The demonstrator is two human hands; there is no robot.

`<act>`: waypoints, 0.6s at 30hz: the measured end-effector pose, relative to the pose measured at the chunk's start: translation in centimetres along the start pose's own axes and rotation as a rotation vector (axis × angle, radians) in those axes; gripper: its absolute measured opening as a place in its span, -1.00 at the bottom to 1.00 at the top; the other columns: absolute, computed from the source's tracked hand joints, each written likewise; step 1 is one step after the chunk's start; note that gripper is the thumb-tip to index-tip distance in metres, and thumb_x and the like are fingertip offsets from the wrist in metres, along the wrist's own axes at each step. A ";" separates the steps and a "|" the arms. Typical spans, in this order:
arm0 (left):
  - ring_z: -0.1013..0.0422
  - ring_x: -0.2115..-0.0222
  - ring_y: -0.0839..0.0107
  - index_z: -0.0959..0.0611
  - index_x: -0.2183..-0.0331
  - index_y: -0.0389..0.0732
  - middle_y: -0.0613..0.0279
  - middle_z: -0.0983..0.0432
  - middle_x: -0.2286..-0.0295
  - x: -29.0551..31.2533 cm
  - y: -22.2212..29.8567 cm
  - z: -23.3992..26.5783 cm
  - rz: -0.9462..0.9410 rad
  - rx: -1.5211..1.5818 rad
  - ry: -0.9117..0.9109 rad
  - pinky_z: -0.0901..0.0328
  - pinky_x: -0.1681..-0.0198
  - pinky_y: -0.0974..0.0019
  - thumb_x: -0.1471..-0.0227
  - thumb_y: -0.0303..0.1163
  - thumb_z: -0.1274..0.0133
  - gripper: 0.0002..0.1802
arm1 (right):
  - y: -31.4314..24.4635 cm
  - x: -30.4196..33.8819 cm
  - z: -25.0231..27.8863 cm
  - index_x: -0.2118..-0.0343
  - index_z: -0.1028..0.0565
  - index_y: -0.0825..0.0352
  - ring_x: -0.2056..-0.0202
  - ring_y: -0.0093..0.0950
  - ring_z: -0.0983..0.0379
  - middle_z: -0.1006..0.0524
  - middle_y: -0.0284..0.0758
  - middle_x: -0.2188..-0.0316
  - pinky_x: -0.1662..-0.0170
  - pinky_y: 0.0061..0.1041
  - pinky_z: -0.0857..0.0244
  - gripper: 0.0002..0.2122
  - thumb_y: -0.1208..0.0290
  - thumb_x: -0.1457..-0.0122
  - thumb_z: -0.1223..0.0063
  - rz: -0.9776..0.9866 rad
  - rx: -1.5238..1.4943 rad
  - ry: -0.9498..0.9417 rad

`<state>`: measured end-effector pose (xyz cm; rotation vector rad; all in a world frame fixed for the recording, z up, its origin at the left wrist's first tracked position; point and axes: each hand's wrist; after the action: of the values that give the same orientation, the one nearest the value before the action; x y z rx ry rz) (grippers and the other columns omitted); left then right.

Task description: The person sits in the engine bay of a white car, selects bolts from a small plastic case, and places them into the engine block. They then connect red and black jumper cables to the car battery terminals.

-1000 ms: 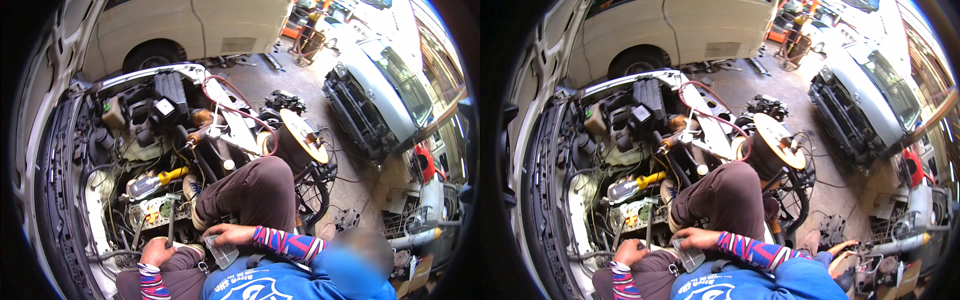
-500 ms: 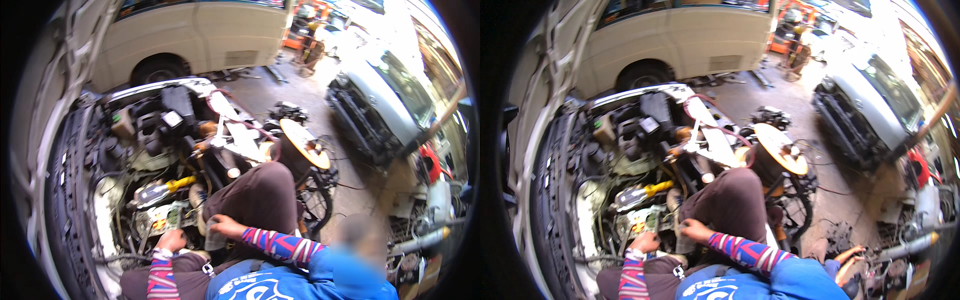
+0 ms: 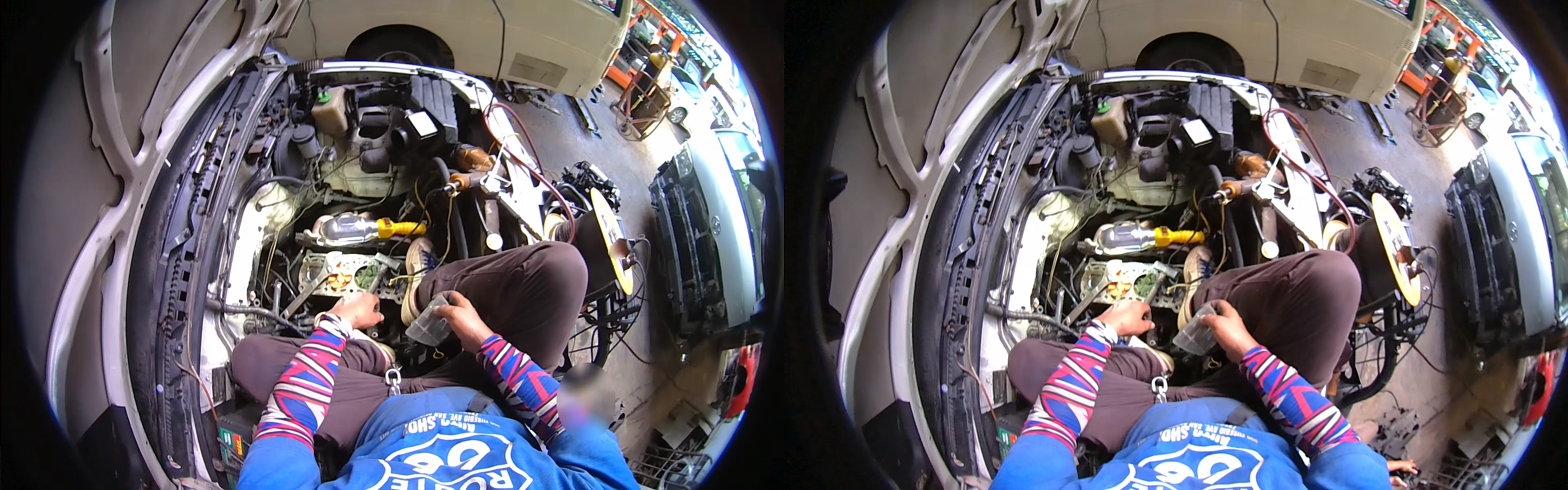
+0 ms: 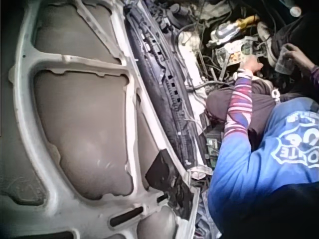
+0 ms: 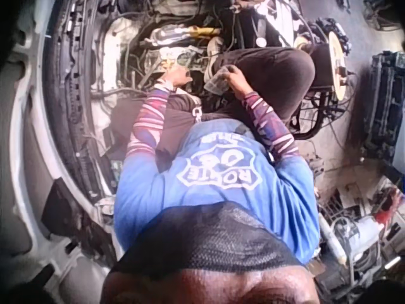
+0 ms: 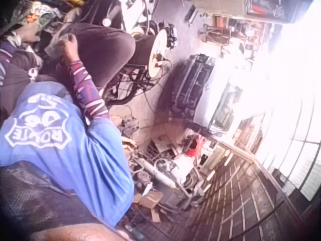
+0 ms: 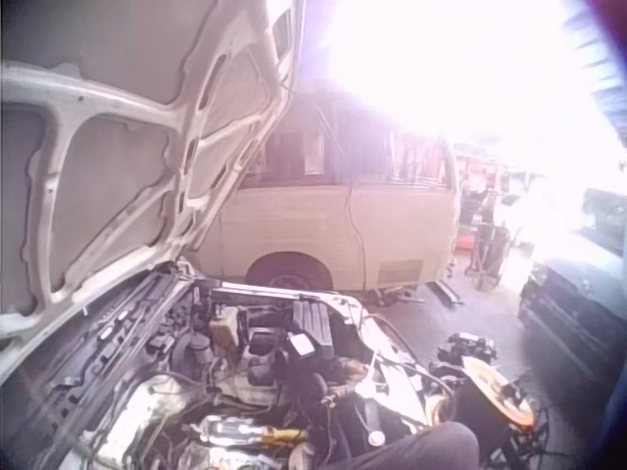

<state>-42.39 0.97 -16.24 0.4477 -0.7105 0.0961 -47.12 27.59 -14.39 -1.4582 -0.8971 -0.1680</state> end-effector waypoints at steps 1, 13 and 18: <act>-0.57 0.15 -0.05 -0.73 0.22 -0.21 -0.12 -0.66 0.27 0.1 0.0 0.1 -0.016 -0.011 0.022 -0.42 0.04 0.00 -0.07 -0.05 -0.19 -0.59 | 0.0 0.0 0.0 -0.05 -0.43 0.45 0.18 -0.45 -0.50 -0.56 -0.26 0.19 0.06 -0.47 -0.35 -0.65 0.50 -0.21 -0.10 -0.022 0.013 -0.004; -0.58 0.16 -0.10 -0.71 0.25 -0.31 -0.15 -0.65 0.27 -0.1 0.0 -0.2 0.003 0.015 0.089 -0.45 0.05 -0.03 -0.07 -0.09 -0.15 -0.57 | -1.2 0.8 -0.4 0.02 -0.49 0.37 0.19 -0.48 -0.49 -0.57 -0.33 0.24 0.08 -0.46 -0.36 -0.74 0.48 -0.24 -0.06 -0.097 -0.018 -0.136; -0.58 0.13 -0.06 -0.74 0.22 -0.32 -0.12 -0.66 0.22 -0.1 0.3 -0.1 0.027 0.005 0.081 -0.47 0.05 -0.04 -0.07 -0.10 -0.14 -0.55 | -1.7 1.1 -0.8 0.02 -0.47 0.35 0.22 -0.46 -0.53 -0.56 -0.34 0.25 0.13 -0.44 -0.44 -0.74 0.49 -0.23 0.00 -0.107 0.037 -0.181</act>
<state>-42.47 1.33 -16.27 0.4366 -0.6366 0.1410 -47.04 27.04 -12.31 -1.4075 -1.1208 -0.0993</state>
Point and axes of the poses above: each hand's wrist, its own x-axis away from the middle knuckle, its own z-axis out of the back of the hand, y = z × x
